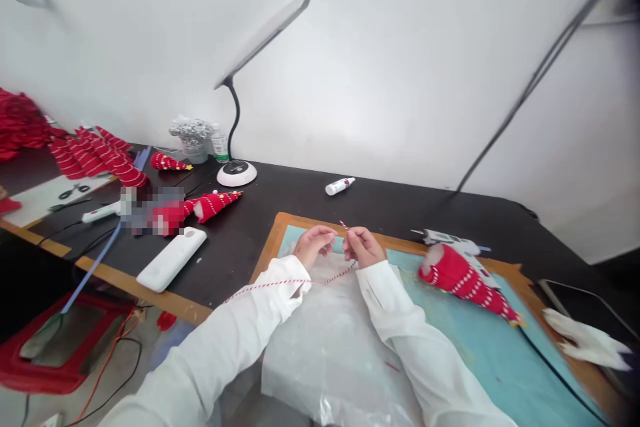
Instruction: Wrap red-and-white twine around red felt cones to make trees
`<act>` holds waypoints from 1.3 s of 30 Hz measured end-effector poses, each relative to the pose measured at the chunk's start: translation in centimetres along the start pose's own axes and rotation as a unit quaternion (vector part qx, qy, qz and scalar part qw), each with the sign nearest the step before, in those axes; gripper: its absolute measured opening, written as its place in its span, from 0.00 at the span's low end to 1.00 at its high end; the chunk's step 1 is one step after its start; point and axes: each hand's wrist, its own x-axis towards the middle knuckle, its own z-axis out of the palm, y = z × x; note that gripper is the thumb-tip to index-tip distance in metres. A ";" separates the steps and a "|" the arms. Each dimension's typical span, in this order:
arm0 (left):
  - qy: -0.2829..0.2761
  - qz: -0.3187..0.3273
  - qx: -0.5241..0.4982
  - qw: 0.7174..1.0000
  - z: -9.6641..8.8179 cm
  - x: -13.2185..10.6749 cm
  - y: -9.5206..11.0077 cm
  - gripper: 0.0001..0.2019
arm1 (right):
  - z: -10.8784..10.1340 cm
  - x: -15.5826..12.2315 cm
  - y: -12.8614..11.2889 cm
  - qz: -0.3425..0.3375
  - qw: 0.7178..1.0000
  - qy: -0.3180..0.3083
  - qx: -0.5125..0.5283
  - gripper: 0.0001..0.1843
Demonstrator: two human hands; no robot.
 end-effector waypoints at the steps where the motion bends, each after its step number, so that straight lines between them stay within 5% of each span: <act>1: 0.001 0.001 -0.003 1.000 0.0 0.1 0.0 0.19 | 0.0 0.1 0.1 0.000 1.000 -0.004 -0.002 0.25; 7: 0.029 0.014 -0.003 0.999 -0.2 0.5 -0.3 0.24 | 0.3 0.5 0.8 0.041 0.997 -0.062 -0.030 0.27; 15: 0.000 0.013 0.026 1.000 0.0 0.3 -0.6 0.23 | -0.1 -0.1 0.5 0.032 0.995 -0.077 -0.045 0.14; 19: 0.006 0.024 0.037 0.999 0.0 0.3 -0.8 0.23 | 0.3 -0.4 -0.8 0.074 0.981 -0.076 -0.163 0.09; 21: 0.025 0.021 0.032 0.999 -0.1 0.4 -0.9 0.25 | -0.1 -0.5 -2.5 0.026 0.942 -0.072 -0.327 0.09; 24: 0.056 0.024 0.029 0.998 -0.2 0.5 -0.8 0.25 | -2.6 -0.9 -5.9 -0.085 0.803 -0.023 -0.590 0.19; 26: 0.065 0.021 0.018 0.997 -0.3 0.6 -0.7 0.25 | -5.4 -1.4 -8.0 -0.059 0.725 0.043 -0.685 0.30; 29: 0.066 0.015 0.002 0.998 -0.3 0.7 -0.6 0.25 | -9.9 -2.5 -9.3 0.035 0.648 0.104 -0.753 0.38; 31: 0.063 0.010 -0.003 0.998 -0.2 0.8 -0.6 0.25 | -12.3 -3.1 -9.1 0.088 0.622 0.113 -0.770 0.37; 34: 0.057 0.003 -0.005 0.998 0.0 0.7 -0.3 0.26 | -13.6 -3.3 -8.2 0.114 0.621 0.107 -0.768 0.37; 39: 0.058 0.038 -0.069 0.995 0.2 0.4 0.5 0.23 | -11.0 -2.4 -8.7 0.099 0.627 0.091 -0.767 0.32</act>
